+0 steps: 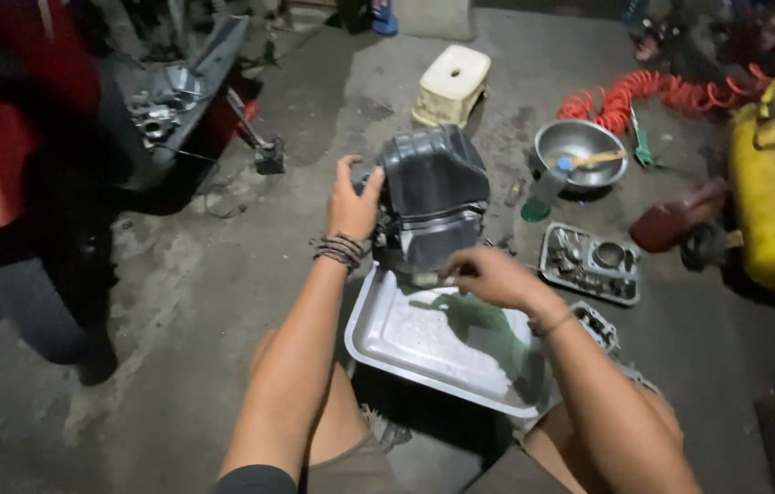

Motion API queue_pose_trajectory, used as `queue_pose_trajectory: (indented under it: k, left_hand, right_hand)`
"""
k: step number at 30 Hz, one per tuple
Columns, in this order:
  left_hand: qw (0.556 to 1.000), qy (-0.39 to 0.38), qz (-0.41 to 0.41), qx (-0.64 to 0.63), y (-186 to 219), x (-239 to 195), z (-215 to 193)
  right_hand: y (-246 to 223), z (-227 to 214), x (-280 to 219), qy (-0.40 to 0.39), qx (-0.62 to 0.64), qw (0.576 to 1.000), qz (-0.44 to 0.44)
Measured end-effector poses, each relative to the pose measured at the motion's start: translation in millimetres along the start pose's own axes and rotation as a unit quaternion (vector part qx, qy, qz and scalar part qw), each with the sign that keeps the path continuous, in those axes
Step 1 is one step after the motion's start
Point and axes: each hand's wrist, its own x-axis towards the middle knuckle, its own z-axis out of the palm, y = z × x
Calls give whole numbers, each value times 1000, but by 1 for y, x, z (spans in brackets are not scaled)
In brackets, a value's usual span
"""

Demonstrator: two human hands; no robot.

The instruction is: The person scrubs a black motorcycle airbox with a brush, rotating the part to clean different sides. The person then places the airbox on a tray and continues scrubbing its interior surfaces.

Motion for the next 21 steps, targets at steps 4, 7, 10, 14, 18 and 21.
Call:
queue_pose_trajectory:
  k: [4, 7, 10, 14, 18, 21]
  left_hand:
    - [1000, -16, -2, 14, 21, -25, -14]
    - [1000, -22, 6, -14, 24, -22, -17]
    - [1000, -30, -10, 2, 27, -21, -19]
    - [999, -35, 1, -7, 28, -26, -18]
    - [999, -39, 9, -10, 37, -29, -22]
    - [999, -31, 12, -7, 28, -22, -16]
  right_hand:
    - [-7, 5, -3, 149, 196, 969, -1]
    - [6, 21, 0, 84, 59, 994, -44]
    - [-1, 4, -9, 10, -34, 999, -36]
    - [10, -3, -11, 127, 39, 991, 9]
    - [-3, -3, -20, 48, -83, 994, 50]
    - [7, -34, -13, 192, 25, 981, 26]
